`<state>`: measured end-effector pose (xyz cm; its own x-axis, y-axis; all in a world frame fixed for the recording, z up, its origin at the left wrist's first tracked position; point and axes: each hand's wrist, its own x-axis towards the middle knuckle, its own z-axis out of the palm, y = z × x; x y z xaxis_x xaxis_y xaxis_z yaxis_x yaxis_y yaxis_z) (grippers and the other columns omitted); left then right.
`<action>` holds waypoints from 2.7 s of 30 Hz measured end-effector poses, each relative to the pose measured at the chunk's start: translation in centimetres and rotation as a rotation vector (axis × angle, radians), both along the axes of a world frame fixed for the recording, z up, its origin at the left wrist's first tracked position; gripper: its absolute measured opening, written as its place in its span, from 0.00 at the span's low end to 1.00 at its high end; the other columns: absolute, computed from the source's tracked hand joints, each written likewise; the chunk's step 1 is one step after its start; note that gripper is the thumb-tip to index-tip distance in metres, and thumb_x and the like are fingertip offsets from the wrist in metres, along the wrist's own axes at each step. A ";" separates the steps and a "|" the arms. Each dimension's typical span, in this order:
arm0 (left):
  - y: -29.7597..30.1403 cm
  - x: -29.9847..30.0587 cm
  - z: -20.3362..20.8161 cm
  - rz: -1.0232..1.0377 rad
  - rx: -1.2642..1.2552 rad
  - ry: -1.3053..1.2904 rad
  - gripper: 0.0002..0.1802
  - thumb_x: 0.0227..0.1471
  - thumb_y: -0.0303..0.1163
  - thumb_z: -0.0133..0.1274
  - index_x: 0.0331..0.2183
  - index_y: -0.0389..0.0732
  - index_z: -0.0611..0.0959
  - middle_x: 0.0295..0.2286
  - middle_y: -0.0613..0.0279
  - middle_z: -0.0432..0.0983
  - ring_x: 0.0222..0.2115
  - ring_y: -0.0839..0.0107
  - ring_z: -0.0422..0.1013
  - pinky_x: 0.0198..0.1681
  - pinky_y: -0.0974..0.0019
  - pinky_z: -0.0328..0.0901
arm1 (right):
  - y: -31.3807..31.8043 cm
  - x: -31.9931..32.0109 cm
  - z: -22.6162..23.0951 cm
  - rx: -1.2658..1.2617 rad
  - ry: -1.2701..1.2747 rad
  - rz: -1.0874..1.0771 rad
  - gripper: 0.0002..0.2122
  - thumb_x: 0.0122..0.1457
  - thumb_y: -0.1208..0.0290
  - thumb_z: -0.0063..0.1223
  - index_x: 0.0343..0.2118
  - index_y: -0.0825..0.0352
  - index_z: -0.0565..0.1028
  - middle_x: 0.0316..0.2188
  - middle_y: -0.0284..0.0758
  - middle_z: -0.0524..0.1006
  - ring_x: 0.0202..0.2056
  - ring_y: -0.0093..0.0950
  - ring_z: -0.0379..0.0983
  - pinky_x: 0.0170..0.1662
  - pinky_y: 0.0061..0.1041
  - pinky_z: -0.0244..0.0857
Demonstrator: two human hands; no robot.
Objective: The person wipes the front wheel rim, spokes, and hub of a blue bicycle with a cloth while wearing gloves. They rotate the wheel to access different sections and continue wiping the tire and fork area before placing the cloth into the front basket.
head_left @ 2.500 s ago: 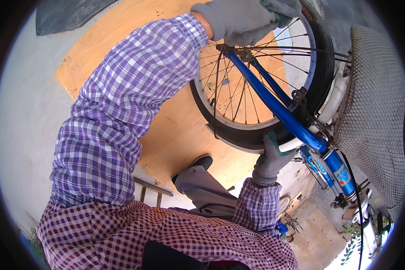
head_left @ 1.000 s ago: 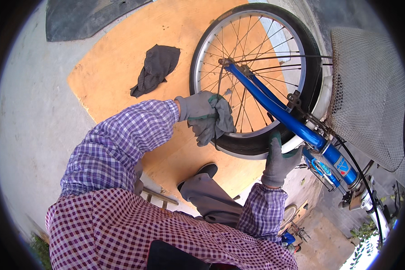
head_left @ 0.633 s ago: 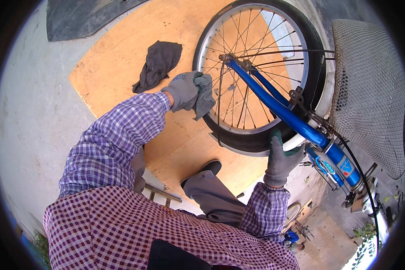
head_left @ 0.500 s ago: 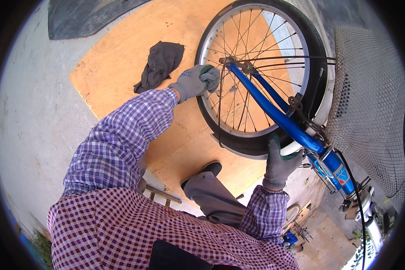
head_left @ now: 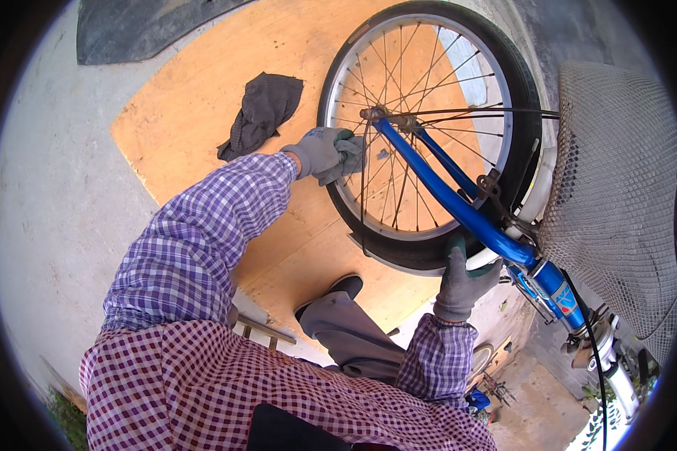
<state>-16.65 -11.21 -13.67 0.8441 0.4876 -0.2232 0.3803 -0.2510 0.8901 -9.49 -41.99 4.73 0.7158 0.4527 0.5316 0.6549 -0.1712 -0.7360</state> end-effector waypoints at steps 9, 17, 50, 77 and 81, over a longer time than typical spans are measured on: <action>-4.0 -3.8 1.9 -0.133 -0.040 -0.178 0.18 0.51 0.32 0.54 0.46 0.42 0.80 0.37 0.50 0.80 0.37 0.56 0.76 0.45 0.60 0.70 | 0.4 -2.0 -0.6 0.080 0.164 0.021 0.35 0.49 0.72 0.69 0.58 0.76 0.64 0.50 0.41 0.72 0.49 0.29 0.70 0.55 0.28 0.65; -1.0 -5.4 6.3 -0.169 0.195 -0.019 0.20 0.49 0.31 0.56 0.46 0.42 0.81 0.39 0.49 0.81 0.42 0.53 0.77 0.47 0.56 0.69 | 0.4 -2.9 0.4 0.107 0.297 0.000 0.33 0.49 0.82 0.63 0.59 0.74 0.62 0.49 0.40 0.72 0.48 0.30 0.72 0.55 0.29 0.67; 20.7 20.9 9.7 0.510 0.811 -0.141 0.24 0.57 0.34 0.48 0.56 0.52 0.75 0.49 0.54 0.75 0.48 0.49 0.73 0.53 0.49 0.67 | 4.4 11.9 -3.6 -0.158 0.149 -0.045 0.40 0.42 0.61 0.76 0.55 0.71 0.64 0.46 0.41 0.71 0.45 0.35 0.72 0.53 0.35 0.66; 21.7 21.3 9.6 0.660 0.764 -0.278 0.22 0.51 0.35 0.57 0.50 0.46 0.78 0.44 0.53 0.79 0.44 0.49 0.75 0.50 0.53 0.69 | 4.7 13.1 -1.2 -0.075 0.193 0.094 0.44 0.43 0.63 0.76 0.59 0.72 0.59 0.48 0.41 0.73 0.44 0.32 0.74 0.50 0.30 0.70; 22.5 21.7 8.0 0.614 0.728 -0.239 0.22 0.52 0.36 0.55 0.50 0.46 0.77 0.48 0.53 0.76 0.45 0.50 0.74 0.49 0.52 0.69 | 4.3 12.9 -1.9 -0.182 0.147 0.035 0.44 0.43 0.63 0.76 0.60 0.71 0.59 0.50 0.43 0.70 0.47 0.34 0.72 0.53 0.33 0.67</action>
